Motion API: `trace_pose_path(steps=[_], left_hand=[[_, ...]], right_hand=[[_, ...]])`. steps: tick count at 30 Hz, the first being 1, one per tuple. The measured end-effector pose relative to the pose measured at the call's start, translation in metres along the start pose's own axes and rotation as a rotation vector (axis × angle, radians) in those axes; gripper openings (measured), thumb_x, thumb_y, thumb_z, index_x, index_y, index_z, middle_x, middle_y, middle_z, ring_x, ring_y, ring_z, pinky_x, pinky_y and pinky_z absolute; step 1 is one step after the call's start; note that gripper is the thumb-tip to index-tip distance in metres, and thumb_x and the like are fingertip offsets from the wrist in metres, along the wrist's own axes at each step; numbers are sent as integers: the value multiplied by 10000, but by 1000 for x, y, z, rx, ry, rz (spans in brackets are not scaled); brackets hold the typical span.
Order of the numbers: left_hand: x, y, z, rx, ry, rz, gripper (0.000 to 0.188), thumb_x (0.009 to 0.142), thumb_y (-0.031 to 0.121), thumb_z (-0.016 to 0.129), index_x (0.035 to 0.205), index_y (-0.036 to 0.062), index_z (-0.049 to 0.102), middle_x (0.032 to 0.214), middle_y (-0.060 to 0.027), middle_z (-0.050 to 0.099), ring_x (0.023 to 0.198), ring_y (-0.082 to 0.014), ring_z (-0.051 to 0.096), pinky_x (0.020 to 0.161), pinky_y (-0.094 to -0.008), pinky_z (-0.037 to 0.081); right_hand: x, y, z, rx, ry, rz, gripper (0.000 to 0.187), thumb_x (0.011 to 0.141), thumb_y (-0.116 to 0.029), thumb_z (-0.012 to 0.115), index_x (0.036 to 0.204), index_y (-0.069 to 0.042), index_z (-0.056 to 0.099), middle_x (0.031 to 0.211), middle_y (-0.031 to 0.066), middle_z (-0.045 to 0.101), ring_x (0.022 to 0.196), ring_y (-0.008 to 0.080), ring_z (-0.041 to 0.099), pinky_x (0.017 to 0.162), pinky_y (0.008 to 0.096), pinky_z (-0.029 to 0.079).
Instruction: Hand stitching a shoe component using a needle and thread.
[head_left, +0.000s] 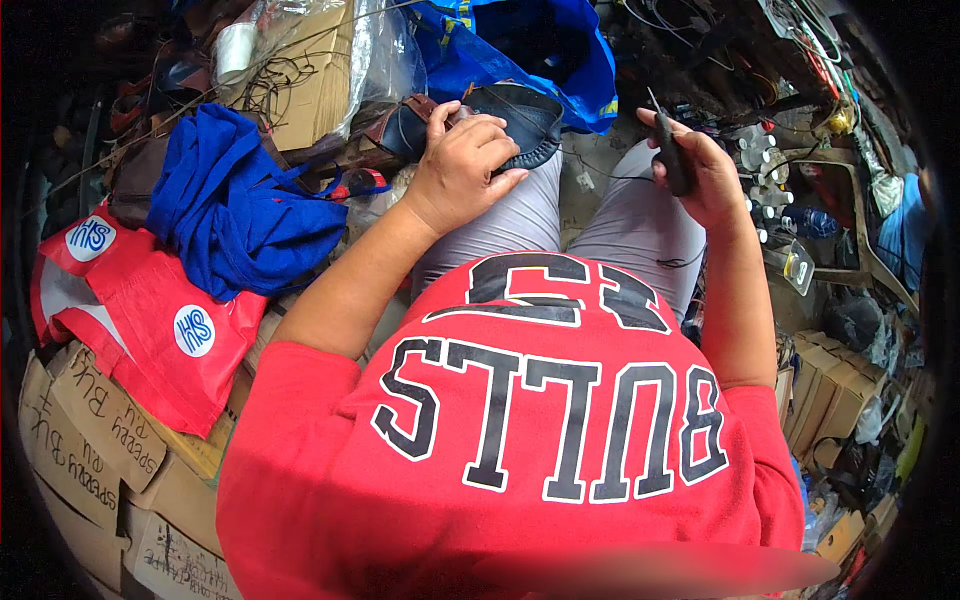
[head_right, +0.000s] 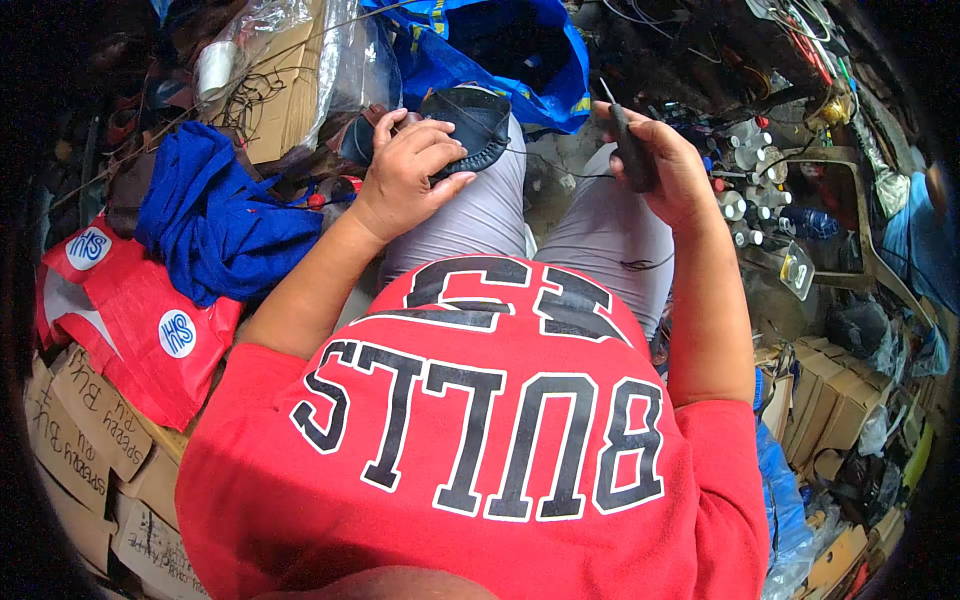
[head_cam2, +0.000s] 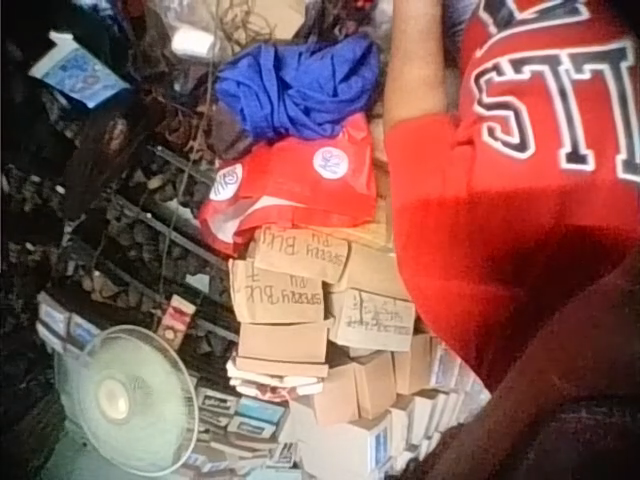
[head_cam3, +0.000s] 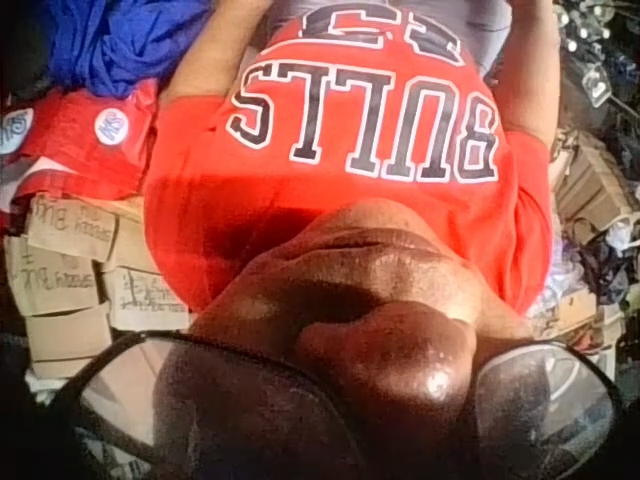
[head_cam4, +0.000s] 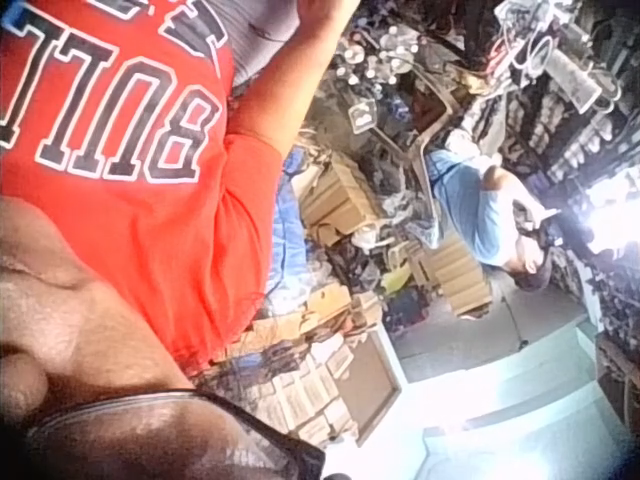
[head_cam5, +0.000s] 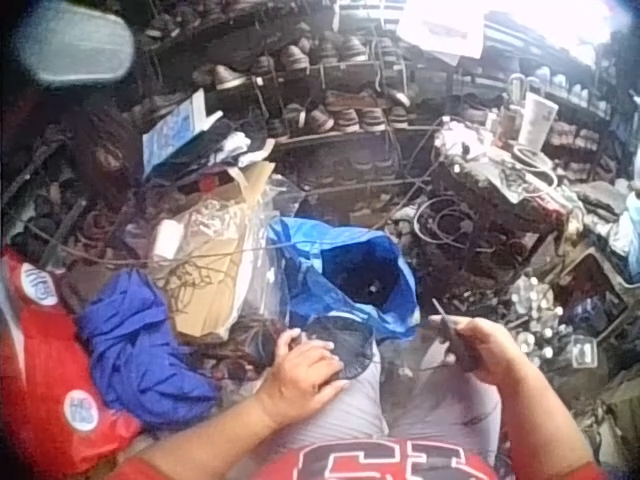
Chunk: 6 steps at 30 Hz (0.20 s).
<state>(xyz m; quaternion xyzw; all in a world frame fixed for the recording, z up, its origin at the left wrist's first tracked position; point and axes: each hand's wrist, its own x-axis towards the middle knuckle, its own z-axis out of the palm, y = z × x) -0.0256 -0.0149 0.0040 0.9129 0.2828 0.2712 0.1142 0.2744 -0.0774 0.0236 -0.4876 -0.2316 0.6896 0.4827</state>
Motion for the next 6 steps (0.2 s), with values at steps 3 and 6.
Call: trace_pose_path(steps=[3, 6], left_hand=[[1, 0, 1, -7, -18, -10, 220, 689, 226, 758, 834, 93, 658, 893, -50, 644, 1020, -210, 593, 997, -462, 282], [4, 1, 1, -3, -35, -16, 226, 694, 228, 753, 848, 94, 656, 903, -53, 648, 1031, -206, 593, 1006, -464, 276]], right_hand=[[-6, 0, 0, -97, 80, -11, 471, 881, -213, 458, 1308, -15, 487, 920, 51, 513, 689, 125, 511, 647, 207, 439], [-6, 4, -2, -147, 38, -24, 504, 880, -275, 525, 1325, -43, 477, 931, 54, 516, 704, 128, 515, 644, 212, 441]])
